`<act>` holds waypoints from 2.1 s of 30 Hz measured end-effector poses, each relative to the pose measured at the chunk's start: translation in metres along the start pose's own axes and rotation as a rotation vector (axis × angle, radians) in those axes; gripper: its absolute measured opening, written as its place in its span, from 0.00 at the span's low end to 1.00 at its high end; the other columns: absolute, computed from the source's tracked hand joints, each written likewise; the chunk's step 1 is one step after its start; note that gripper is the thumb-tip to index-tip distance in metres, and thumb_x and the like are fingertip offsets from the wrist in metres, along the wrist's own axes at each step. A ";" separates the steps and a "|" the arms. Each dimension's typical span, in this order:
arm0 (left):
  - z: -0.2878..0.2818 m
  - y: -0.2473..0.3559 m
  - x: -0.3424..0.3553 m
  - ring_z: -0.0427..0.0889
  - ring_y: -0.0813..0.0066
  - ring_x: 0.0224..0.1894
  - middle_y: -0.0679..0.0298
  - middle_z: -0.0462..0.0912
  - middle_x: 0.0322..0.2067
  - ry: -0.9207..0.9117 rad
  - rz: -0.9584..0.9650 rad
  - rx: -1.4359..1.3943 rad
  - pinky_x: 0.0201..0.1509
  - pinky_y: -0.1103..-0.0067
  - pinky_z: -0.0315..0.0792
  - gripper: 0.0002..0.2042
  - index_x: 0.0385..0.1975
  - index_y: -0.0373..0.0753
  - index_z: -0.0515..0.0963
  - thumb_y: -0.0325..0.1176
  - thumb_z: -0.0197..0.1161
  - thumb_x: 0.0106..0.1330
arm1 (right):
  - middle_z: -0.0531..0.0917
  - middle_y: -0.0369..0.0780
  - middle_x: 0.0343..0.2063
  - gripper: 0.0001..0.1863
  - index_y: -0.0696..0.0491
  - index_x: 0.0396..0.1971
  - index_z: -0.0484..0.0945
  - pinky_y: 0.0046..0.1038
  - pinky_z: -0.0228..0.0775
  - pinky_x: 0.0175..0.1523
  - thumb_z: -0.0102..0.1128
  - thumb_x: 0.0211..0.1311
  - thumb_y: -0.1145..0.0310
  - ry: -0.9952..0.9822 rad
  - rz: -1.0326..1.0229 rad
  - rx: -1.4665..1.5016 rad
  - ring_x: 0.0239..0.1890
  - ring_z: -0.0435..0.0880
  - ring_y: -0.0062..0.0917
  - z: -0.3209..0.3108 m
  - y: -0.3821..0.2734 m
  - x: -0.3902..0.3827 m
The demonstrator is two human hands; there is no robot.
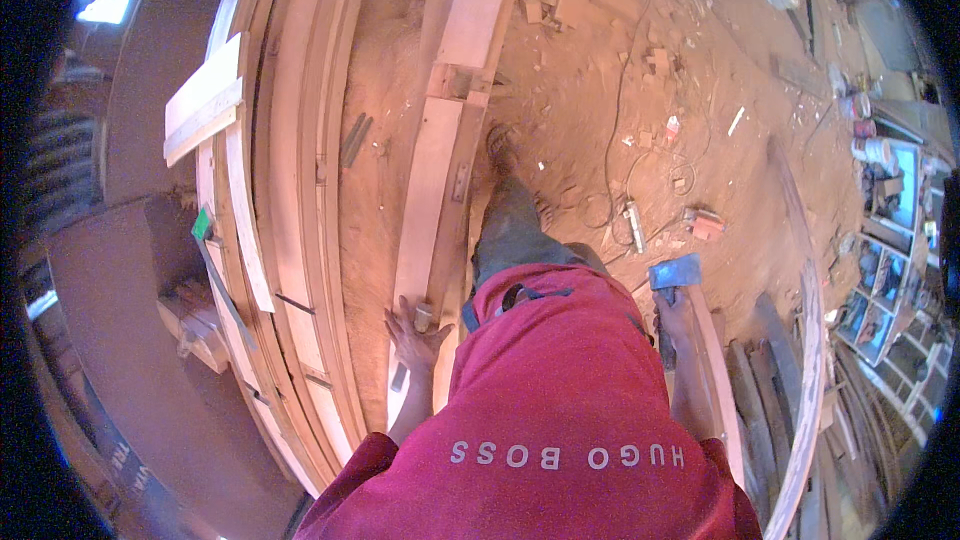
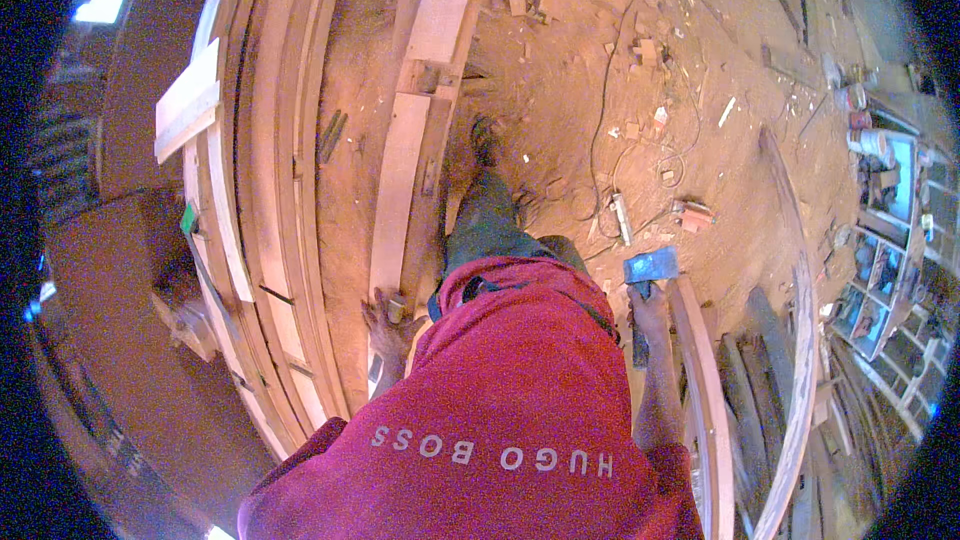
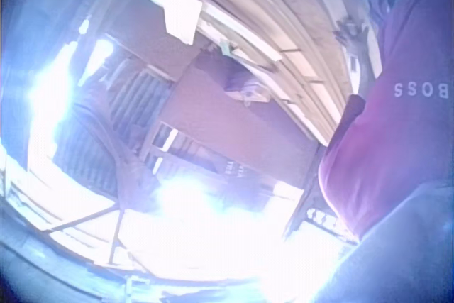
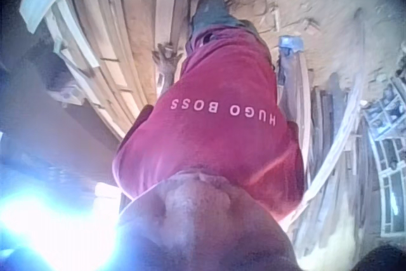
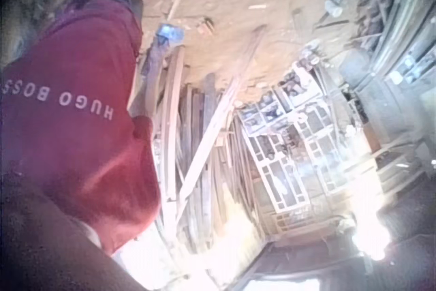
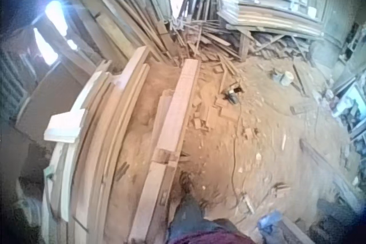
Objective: The person uses a chisel and mallet to carve a groove into a wooden plank, then measures and marks the plank with a ruler and pencil. The person repeats the carving process on another section of the plank.
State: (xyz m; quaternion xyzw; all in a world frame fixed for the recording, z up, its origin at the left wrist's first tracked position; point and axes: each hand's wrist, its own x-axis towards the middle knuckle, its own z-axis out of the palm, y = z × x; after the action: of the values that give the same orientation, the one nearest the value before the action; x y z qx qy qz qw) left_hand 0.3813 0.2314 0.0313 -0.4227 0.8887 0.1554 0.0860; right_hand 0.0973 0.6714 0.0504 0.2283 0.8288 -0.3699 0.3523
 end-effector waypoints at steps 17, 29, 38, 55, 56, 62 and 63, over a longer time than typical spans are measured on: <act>0.009 0.035 -0.021 0.67 0.44 0.58 0.45 0.66 0.56 0.035 -0.184 -0.224 0.58 0.57 0.70 0.54 0.70 0.53 0.56 0.38 0.77 0.35 | 0.75 0.37 0.17 0.14 0.56 0.39 0.73 0.28 0.67 0.16 0.62 0.61 0.63 -0.093 -0.286 -0.159 0.12 0.74 0.23 -0.012 -0.090 0.050; 0.007 0.028 -0.024 0.69 0.44 0.58 0.46 0.66 0.57 0.005 -0.202 -0.236 0.56 0.57 0.70 0.45 0.68 0.50 0.60 0.38 0.73 0.44 | 0.73 0.34 0.17 0.12 0.55 0.39 0.72 0.26 0.67 0.17 0.60 0.64 0.64 -0.160 -0.166 -0.117 0.13 0.73 0.20 0.006 -0.099 0.047; -0.086 0.074 0.114 0.82 0.50 0.38 0.49 0.81 0.35 -0.133 -0.083 -0.279 0.38 0.64 0.76 0.26 0.42 0.38 0.75 0.44 0.77 0.47 | 0.73 0.34 0.16 0.14 0.55 0.38 0.71 0.26 0.68 0.16 0.62 0.64 0.61 -0.196 -0.088 0.019 0.12 0.73 0.19 0.064 -0.071 0.047; -0.028 0.370 0.347 0.85 0.58 0.28 0.57 0.82 0.22 -0.287 1.161 -0.386 0.29 0.63 0.76 0.15 0.32 0.41 0.78 0.45 0.65 0.53 | 0.73 0.36 0.17 0.10 0.54 0.33 0.67 0.24 0.67 0.16 0.58 0.66 0.67 -0.069 0.006 0.193 0.13 0.74 0.20 0.122 -0.194 0.039; -0.023 0.374 0.351 0.85 0.58 0.27 0.57 0.82 0.21 -0.300 1.166 -0.382 0.28 0.63 0.76 0.13 0.32 0.40 0.78 0.43 0.64 0.54 | 0.73 0.37 0.17 0.09 0.55 0.33 0.67 0.24 0.68 0.16 0.57 0.67 0.68 -0.085 -0.016 0.205 0.13 0.74 0.20 0.123 -0.201 0.038; 0.017 0.383 0.358 0.85 0.58 0.23 0.57 0.81 0.18 -0.245 1.123 -0.443 0.24 0.64 0.76 0.07 0.29 0.40 0.77 0.36 0.60 0.56 | 0.74 0.37 0.19 0.07 0.55 0.34 0.68 0.22 0.68 0.16 0.56 0.67 0.70 -0.012 -0.013 0.254 0.13 0.73 0.19 0.132 -0.192 0.051; 0.020 0.382 0.357 0.85 0.58 0.23 0.57 0.81 0.18 -0.240 1.108 -0.466 0.24 0.64 0.76 0.06 0.28 0.40 0.77 0.35 0.59 0.56 | 0.74 0.37 0.19 0.07 0.55 0.34 0.67 0.22 0.68 0.16 0.56 0.68 0.70 -0.006 -0.027 0.236 0.13 0.74 0.19 0.132 -0.191 0.052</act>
State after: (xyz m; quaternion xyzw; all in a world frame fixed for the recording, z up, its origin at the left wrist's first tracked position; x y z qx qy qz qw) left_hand -0.1391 0.2069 -0.0112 0.1150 0.9031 0.4137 -0.0027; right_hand -0.0041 0.4563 0.0347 0.2558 0.7813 -0.4706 0.3205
